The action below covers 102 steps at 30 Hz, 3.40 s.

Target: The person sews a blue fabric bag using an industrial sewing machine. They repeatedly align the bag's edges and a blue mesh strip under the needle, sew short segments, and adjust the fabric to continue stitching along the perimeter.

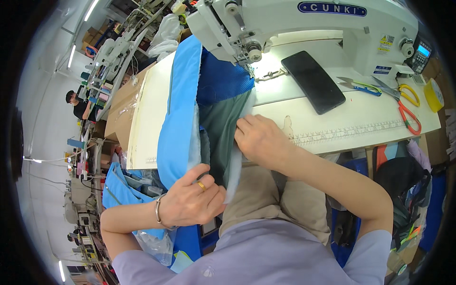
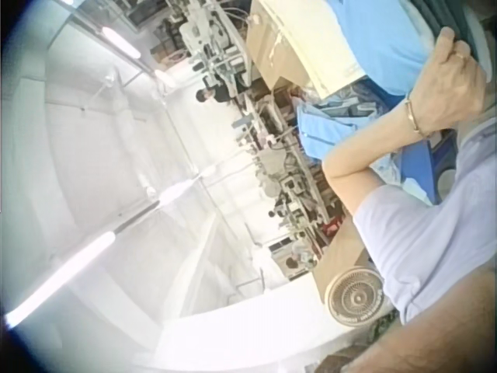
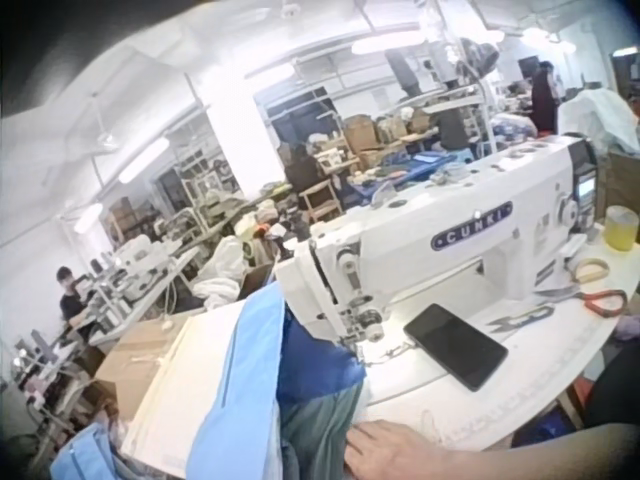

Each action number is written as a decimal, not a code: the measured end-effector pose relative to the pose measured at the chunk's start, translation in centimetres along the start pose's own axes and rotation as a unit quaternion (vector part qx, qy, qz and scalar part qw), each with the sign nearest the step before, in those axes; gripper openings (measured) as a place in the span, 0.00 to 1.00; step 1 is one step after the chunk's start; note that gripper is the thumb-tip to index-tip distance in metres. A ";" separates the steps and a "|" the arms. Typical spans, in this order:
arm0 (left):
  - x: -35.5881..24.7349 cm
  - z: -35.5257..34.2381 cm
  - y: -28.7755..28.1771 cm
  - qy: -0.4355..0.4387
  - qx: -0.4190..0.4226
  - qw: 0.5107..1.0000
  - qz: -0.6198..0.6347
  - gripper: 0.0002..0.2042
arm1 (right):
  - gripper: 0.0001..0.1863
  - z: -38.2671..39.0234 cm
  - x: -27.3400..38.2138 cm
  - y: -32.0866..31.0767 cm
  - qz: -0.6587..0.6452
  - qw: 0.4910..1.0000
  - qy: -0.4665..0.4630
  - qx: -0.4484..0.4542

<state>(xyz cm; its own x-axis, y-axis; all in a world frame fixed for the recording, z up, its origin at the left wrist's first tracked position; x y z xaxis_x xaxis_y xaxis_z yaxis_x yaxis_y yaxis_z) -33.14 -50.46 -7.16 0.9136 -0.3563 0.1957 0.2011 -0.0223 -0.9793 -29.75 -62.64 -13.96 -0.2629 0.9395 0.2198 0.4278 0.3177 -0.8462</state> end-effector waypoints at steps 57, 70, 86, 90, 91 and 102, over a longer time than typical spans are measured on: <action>14.1 -12.5 8.6 0.030 0.008 0.984 0.176 0.07 | 0.06 5.2 4.1 -0.3 -0.065 0.993 -0.097 -0.033; 14.2 -7.7 7.6 -0.121 -0.078 0.977 0.160 0.24 | 0.09 5.1 4.0 -0.1 -0.022 0.997 -0.073 -0.003; 14.9 -7.0 8.0 -0.127 -0.148 0.959 0.203 0.24 | 0.17 2.8 0.1 -3.1 -0.094 0.994 -0.035 0.050; 16.2 -6.0 8.6 -0.161 -0.206 0.935 0.241 0.24 | 0.19 1.1 -6.0 -3.2 0.049 0.997 0.008 0.054; 16.4 -6.0 8.8 -0.164 -0.216 0.931 0.244 0.24 | 0.18 0.6 -7.1 -3.0 0.069 0.995 0.021 0.069; 17.0 -5.6 8.9 -0.158 -0.231 0.921 0.270 0.24 | 0.20 -0.8 -6.3 -1.6 0.096 0.990 -0.028 0.097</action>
<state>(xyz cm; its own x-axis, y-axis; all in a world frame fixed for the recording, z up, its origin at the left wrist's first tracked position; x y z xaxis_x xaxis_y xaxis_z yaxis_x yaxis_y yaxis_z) -17.81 -61.98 -12.89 0.9082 -0.1437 -0.3932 -0.4184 -0.3428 -0.8411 -28.09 -69.01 -13.60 -0.2416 0.9701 0.0226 0.3021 0.0974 -0.9483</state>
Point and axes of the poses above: each hand's wrist, its own z-axis away from the middle knuckle, its own y-axis out of the palm, x = y × z, the point moved 9 cm from there along -z, towards the middle knuckle, and after that the axes turned 11 degrees about x, right-handed, at the moved point
